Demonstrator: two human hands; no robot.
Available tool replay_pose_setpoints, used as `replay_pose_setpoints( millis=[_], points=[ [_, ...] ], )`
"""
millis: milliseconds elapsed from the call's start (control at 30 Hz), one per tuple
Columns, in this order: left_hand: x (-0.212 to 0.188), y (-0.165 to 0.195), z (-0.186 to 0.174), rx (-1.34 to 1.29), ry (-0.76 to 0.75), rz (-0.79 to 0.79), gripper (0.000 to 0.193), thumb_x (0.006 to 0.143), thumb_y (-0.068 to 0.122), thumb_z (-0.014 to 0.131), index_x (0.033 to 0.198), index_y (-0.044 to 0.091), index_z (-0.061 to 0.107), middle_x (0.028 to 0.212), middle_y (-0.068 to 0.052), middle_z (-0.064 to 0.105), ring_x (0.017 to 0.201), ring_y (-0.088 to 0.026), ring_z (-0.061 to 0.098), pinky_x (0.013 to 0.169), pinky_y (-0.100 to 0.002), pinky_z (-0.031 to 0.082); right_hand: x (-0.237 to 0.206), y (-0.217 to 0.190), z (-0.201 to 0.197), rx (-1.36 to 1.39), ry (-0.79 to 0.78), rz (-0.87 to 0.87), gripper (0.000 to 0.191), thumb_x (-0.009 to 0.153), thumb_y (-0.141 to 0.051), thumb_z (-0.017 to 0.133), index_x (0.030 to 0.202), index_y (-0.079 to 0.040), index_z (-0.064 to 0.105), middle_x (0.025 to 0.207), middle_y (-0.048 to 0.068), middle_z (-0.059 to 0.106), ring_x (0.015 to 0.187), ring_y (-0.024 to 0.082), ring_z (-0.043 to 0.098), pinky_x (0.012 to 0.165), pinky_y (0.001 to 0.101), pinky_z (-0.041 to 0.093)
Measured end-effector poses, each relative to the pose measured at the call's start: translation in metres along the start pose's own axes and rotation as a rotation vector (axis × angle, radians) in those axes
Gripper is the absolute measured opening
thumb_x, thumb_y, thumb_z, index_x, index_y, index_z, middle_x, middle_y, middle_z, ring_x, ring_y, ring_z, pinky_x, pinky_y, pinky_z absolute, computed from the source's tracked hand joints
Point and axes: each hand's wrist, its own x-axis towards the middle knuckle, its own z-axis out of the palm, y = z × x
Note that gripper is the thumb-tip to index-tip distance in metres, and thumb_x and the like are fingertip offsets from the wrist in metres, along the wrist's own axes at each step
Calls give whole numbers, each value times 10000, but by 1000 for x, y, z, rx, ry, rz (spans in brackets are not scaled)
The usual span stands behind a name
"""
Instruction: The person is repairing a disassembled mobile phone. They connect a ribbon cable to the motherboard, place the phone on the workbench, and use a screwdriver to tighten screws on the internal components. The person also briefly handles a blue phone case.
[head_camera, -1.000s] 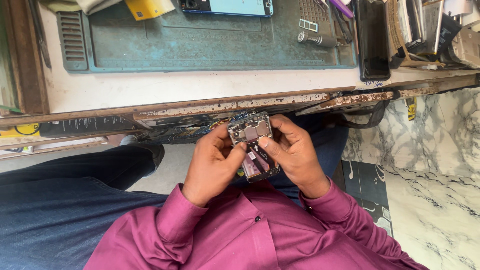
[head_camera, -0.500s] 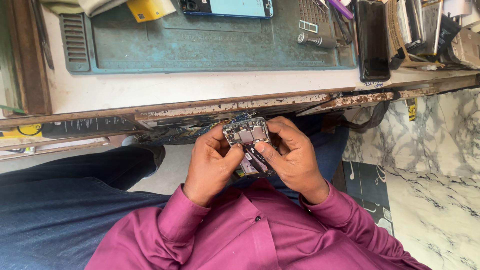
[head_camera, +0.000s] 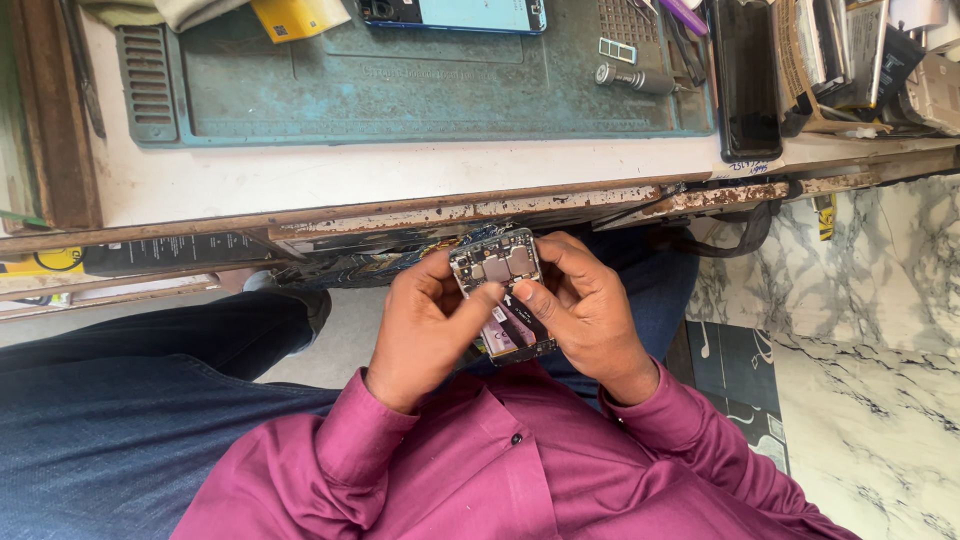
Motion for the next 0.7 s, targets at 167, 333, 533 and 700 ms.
replay_pose_setpoints(
  millis=[167, 333, 533, 700],
  points=[
    [-3, 12, 6, 197, 29, 73, 189, 952, 55, 711, 1130, -9, 701, 1006, -35, 766, 900, -59, 688, 796, -239, 583, 0, 0, -1, 27, -18, 23, 344, 1048, -89, 683, 1362, 30, 607, 1247, 62, 576, 1176, 130, 579, 1054, 271, 492],
    [-6, 21, 7, 166, 122, 141, 164, 955, 54, 723, 1102, -12, 699, 983, -34, 762, 866, -49, 686, 754, -226, 577, 1, -13, 6, -192, -75, -25, 624, 971, -277, 770, 1469, 7, 524, 1300, 83, 553, 1220, 167, 571, 1074, 295, 477],
    [-4, 21, 0, 186, 263, 210, 157, 974, 74, 729, 1108, -1, 694, 969, -36, 762, 841, -51, 682, 730, -222, 567, 3, -35, 17, -683, -91, -252, 1051, 748, -397, 916, 1571, -23, 382, 1359, 165, 492, 1238, 278, 573, 1084, 353, 484],
    [-2, 19, 3, 24, 297, 226, 185, 992, 88, 731, 1145, -7, 690, 1002, -46, 745, 862, -70, 678, 741, -239, 577, 7, -42, 21, -876, 40, -310, 946, 753, -292, 947, 1545, -86, 474, 1325, 156, 512, 1180, 278, 591, 1030, 351, 515]
  ],
)
